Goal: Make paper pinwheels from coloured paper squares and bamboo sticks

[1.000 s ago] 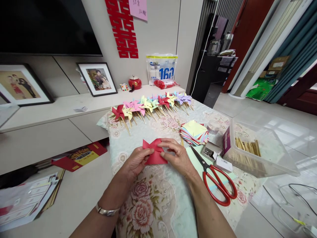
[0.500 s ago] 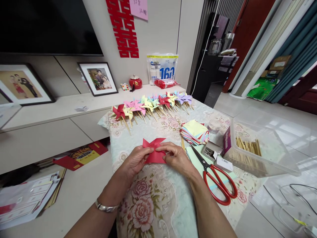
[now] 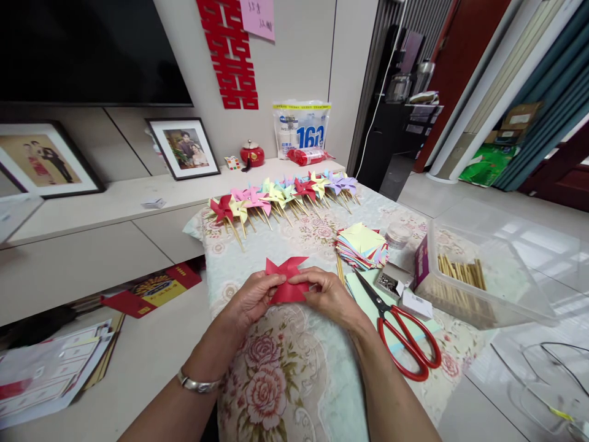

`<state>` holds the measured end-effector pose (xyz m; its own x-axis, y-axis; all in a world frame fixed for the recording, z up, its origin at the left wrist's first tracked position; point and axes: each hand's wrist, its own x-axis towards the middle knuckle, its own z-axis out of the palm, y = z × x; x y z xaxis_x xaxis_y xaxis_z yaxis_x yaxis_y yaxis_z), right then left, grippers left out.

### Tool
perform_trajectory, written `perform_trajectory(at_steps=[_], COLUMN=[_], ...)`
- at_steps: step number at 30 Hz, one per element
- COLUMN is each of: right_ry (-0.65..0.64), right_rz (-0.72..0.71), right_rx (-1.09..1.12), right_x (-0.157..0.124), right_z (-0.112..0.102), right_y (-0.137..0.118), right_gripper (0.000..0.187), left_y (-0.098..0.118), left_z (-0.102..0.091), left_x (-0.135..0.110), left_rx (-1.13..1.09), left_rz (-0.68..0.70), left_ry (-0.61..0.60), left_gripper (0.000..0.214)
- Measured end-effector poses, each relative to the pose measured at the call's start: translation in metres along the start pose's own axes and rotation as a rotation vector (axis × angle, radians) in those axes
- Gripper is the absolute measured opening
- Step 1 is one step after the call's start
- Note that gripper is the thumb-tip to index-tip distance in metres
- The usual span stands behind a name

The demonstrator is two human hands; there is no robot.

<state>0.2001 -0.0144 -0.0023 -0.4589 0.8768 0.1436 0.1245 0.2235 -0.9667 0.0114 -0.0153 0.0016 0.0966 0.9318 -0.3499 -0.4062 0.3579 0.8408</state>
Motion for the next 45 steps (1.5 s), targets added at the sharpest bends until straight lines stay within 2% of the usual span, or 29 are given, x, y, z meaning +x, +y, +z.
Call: perform_trajectory(at_steps=[4,7,16,23,37,45], right_ry=[0.016,0.035,0.02,0.009,0.186,0.246], right_rz=[-0.026,-0.021,-0.035,-0.088,-0.015,0.104], right_rx=[0.017,0.004,-0.016,-0.122,-0.196,-0.189], right_x=[0.001,0.001,0.0,0.001,0.004,0.006], right_z=[-0.001,-0.001,0.001,0.002,0.017,0.021], right_y=[0.0,0.003,-0.003,-0.005,-0.007,-0.003], right_gripper=[0.02,0.014,0.02,0.009,0.012,0.009], left_y=[-0.003,-0.006,-0.012,-0.012,-0.014,-0.015], left_z=[0.001,0.001,-0.001,0.002,0.005,0.004], left_x=[0.001,0.002,0.001,-0.001,-0.003,-0.004], left_rx=[0.032,0.053,0.102,0.139,0.216,0.206], left_rz=[0.032,0.034,0.046,0.037,0.088,0.091], left_ry=[-0.015,-0.008,-0.024,-0.005,0.054,0.029], left_gripper=[0.017,0.015,0.015,0.012,0.009,0.01])
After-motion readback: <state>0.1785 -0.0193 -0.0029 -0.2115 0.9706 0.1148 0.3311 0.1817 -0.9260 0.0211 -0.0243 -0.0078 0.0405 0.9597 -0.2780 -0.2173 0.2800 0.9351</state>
